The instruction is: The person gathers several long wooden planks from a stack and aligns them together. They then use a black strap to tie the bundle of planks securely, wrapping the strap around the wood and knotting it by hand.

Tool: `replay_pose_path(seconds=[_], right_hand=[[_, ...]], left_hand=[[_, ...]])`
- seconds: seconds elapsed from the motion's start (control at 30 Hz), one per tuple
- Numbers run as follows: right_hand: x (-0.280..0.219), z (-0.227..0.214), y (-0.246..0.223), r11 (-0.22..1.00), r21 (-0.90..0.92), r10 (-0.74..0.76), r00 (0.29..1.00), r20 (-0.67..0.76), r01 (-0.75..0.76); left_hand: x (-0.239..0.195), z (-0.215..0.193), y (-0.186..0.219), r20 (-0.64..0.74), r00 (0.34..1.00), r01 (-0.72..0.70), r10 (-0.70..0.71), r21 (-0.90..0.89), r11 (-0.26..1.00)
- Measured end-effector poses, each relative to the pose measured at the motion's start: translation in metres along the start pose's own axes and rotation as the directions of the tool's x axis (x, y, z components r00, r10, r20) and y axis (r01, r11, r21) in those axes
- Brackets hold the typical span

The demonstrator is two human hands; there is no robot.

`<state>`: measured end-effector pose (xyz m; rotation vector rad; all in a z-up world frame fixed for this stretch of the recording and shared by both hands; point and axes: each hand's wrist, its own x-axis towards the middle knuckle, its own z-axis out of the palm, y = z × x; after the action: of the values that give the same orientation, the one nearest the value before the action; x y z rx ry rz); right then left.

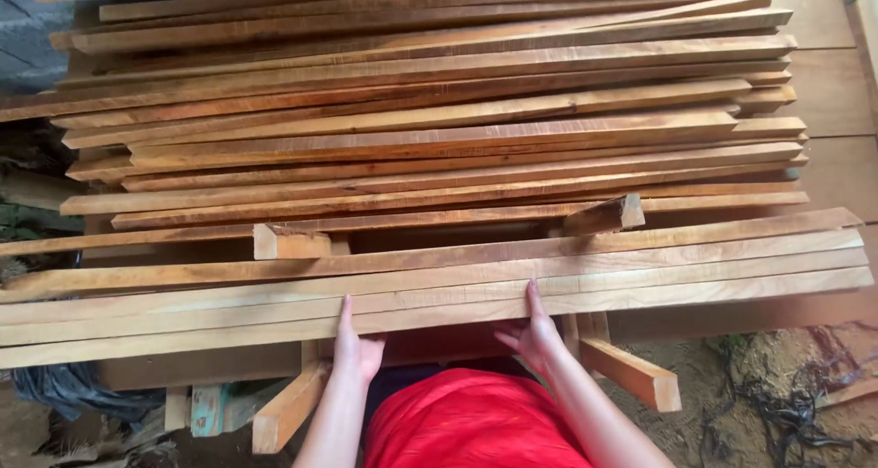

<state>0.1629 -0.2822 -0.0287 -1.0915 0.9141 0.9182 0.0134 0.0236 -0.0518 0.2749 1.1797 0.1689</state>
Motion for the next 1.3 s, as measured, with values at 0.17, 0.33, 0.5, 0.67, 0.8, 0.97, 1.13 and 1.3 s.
replay_pose_path(seconds=[0.17, 0.33, 0.5, 0.67, 0.8, 0.97, 1.13, 1.3], right_hand=[[-0.014, 0.011, -0.003, 0.882, -0.469, 0.152, 0.971, 0.186, -0.048], [-0.054, 0.110, -0.028, -0.382, -0.557, -0.696, 0.167, 0.698, 0.737], [-0.002, 0.173, -0.055, -0.642, -0.610, -0.607, 0.177, 0.775, 0.464], [0.001, 0.224, -0.091, -0.511, -0.774, -0.147, 0.849, 0.507, 0.373], [0.011, 0.224, -0.092, -0.541, -0.754, 0.036, 0.906, 0.421, 0.372], [-0.028, 0.235, -0.082, -0.526, -0.772, 0.000, 0.908, 0.420, 0.357], [-0.006, 0.202, -0.028, -0.552, -0.311, -0.297, 0.166, 0.940, 0.774], [-0.020, 0.268, 0.056, -0.573, -0.052, -0.180, -0.064, 0.982, 0.818]], left_hand=[[-0.040, 0.000, -0.023, 0.074, 0.975, 0.056, -0.209, 0.830, 0.554], [-0.125, 0.121, 0.003, 0.628, 0.764, -0.338, 0.150, 0.587, -0.736], [-0.037, 0.088, -0.009, 0.716, 0.694, -0.271, 0.077, 0.360, -0.893], [-0.029, 0.080, -0.007, 0.749, 0.661, -0.294, 0.047, 0.315, -0.902], [-0.020, 0.068, -0.013, 0.836, 0.542, -0.352, 0.085, 0.318, -0.880], [-0.041, 0.079, -0.003, 0.832, 0.549, -0.364, 0.086, 0.330, -0.871], [-0.078, 0.083, 0.005, 0.638, 0.755, -0.460, 0.153, 0.681, -0.571], [-0.190, 0.030, 0.080, 0.689, 0.706, -0.701, 0.164, 0.713, 0.023]])
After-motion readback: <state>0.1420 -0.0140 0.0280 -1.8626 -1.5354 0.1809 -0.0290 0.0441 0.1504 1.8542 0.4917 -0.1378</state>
